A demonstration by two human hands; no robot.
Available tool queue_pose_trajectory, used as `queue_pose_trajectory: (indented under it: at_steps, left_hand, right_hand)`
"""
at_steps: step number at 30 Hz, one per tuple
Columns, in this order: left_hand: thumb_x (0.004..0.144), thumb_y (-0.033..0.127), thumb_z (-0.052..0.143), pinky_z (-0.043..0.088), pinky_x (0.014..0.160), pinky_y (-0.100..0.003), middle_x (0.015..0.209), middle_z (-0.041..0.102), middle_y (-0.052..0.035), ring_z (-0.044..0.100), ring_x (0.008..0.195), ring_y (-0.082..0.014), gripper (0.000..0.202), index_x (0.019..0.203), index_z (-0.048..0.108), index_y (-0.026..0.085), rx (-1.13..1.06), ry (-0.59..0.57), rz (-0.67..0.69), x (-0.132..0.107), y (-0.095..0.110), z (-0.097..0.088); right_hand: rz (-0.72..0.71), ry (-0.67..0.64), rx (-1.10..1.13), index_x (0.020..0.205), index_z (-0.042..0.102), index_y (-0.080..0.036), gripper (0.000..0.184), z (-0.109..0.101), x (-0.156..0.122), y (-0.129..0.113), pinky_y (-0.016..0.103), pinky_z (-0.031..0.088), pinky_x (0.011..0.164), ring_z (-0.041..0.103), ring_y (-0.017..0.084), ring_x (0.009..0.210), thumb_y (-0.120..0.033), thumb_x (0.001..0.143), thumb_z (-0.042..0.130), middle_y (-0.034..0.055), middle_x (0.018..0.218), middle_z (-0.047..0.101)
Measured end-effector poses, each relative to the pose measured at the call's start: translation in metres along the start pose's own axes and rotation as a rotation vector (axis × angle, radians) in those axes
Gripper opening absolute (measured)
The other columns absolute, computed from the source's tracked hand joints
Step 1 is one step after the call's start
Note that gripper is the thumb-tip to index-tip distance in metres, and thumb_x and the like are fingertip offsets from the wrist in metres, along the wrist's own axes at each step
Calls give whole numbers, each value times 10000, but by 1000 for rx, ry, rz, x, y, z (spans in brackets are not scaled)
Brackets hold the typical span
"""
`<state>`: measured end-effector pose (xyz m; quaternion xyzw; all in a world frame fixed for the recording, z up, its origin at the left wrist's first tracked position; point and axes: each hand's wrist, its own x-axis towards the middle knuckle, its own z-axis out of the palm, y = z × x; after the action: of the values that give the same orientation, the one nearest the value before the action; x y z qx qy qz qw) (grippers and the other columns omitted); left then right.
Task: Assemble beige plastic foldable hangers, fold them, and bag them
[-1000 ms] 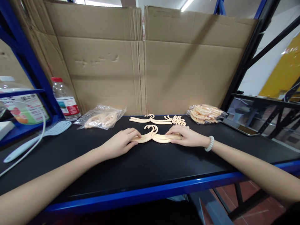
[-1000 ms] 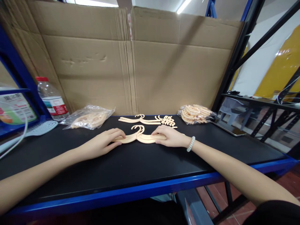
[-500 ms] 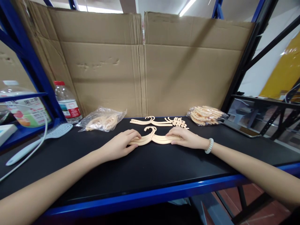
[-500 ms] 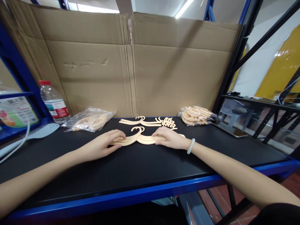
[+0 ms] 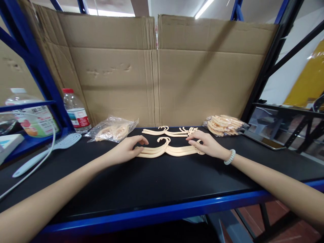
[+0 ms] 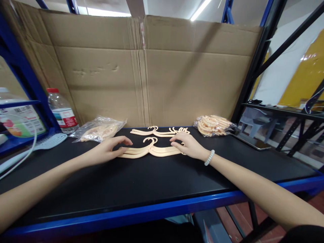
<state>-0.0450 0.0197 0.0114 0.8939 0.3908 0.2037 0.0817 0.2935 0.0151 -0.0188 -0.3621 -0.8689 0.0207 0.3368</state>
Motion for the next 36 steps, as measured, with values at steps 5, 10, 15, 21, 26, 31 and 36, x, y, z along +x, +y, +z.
queue_pose_trajectory:
  at_steps: [5,10,15,21,26,31,36]
  left_hand:
    - [785,260,449,465,814,-326,972,657,-45,604,919,-203,216,932,587,185,-5,46,-50,1,-6,0]
    - [787,255,425,468,719,-301,931,670,-36,613,849,-195,214,901,592,184,-5,73,-108,0,-7,1]
    - [785,257,433,455,697,-287,919,669,-33,608,839,-192,206,883,598,182,-16,84,-117,0,-7,3]
    - [771,236,440,445,687,-276,894,667,-31,609,821,-189,205,874,608,180,-20,72,-112,0,-8,6]
    - [747,225,443,450,707,-273,884,672,-28,617,818,-186,212,868,613,187,-14,77,-113,0,-9,7]
    - [739,230,446,463,743,-287,910,670,-52,622,859,-195,221,882,606,179,8,96,-104,6,-11,6]
    - [744,207,453,474,814,-312,1002,657,-86,623,922,-201,267,975,578,159,79,86,-92,28,-19,7]
  right_hand:
    - [177,123,5,877,675,-185,264,-2,0,10,315,476,730,605,195,837,-377,883,494,65,898,677]
    - [309,147,20,787,677,-172,305,-4,2,21,317,452,732,613,199,803,-395,863,482,57,834,688]
    - [360,158,47,719,652,-157,331,-6,4,32,287,439,641,605,186,711,-390,857,463,54,739,674]
    - [316,166,-100,750,656,-164,314,-13,4,54,296,428,641,603,191,723,-377,867,457,54,755,682]
    - [317,180,-116,797,661,-160,261,-19,4,67,317,456,683,623,206,777,-335,856,476,73,826,698]
    - [286,114,-148,855,671,-157,219,-20,11,66,333,473,730,632,200,778,-275,856,486,74,845,706]
    - [208,-24,-241,903,686,-180,194,-16,33,53,332,470,795,625,202,863,-247,845,514,58,906,707]
